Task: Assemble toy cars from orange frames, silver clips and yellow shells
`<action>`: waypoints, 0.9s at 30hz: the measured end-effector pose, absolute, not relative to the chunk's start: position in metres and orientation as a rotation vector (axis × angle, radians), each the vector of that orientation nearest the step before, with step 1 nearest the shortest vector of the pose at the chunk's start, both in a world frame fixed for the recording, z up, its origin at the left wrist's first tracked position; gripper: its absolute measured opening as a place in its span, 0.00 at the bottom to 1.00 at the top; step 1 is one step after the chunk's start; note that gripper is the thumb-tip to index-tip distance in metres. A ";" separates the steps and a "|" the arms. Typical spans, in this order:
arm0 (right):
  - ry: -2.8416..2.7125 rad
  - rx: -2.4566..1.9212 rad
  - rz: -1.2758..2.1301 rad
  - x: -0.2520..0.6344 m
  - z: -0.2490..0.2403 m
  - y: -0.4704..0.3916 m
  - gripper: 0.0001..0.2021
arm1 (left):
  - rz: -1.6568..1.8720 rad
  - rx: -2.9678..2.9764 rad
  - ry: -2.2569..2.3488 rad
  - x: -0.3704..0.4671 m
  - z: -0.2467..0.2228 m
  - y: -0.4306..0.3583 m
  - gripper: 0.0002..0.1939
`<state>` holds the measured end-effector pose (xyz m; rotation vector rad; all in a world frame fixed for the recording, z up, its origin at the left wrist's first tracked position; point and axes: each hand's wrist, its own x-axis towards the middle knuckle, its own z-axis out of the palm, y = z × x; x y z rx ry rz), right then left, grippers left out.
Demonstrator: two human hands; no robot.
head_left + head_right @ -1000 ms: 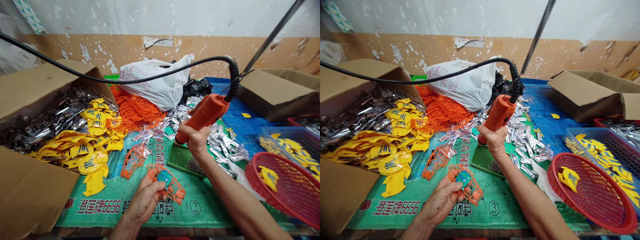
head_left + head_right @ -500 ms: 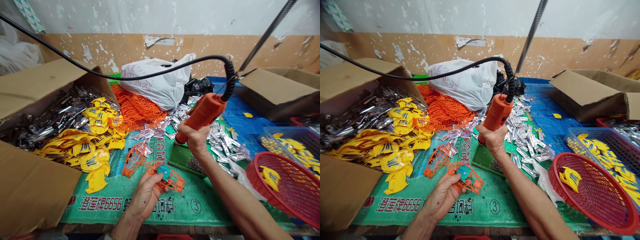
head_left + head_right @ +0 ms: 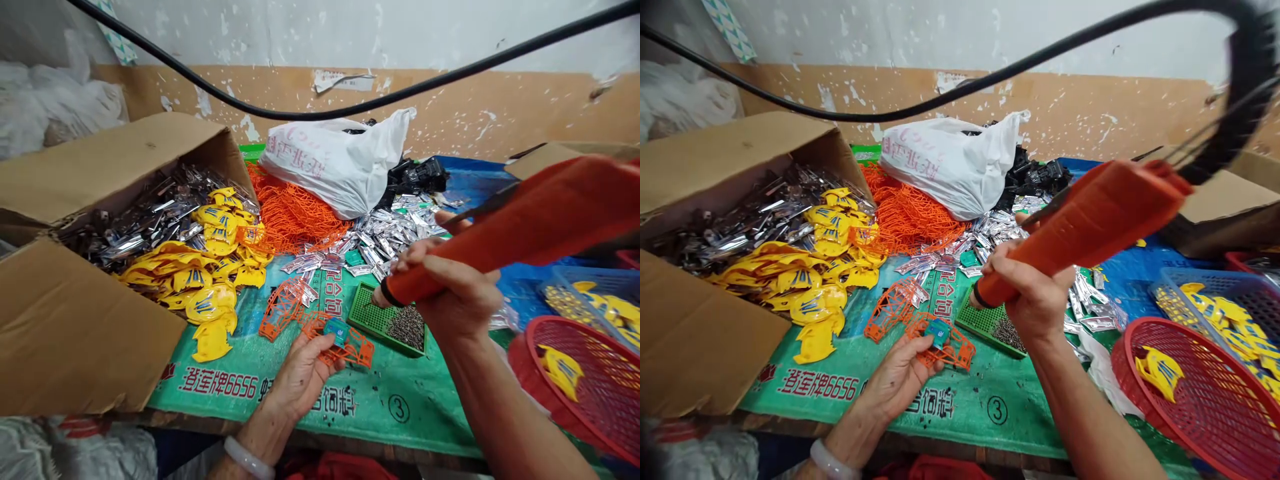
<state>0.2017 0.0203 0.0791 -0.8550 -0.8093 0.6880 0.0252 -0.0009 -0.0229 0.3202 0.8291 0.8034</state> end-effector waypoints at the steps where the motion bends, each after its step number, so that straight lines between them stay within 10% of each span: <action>1: -0.824 -0.827 0.741 0.198 0.084 0.011 0.15 | 0.797 0.322 0.825 0.025 -0.023 -0.001 0.15; 27: -0.839 -0.747 0.991 0.168 0.071 -0.016 0.22 | 0.762 0.357 0.809 0.024 -0.022 -0.001 0.18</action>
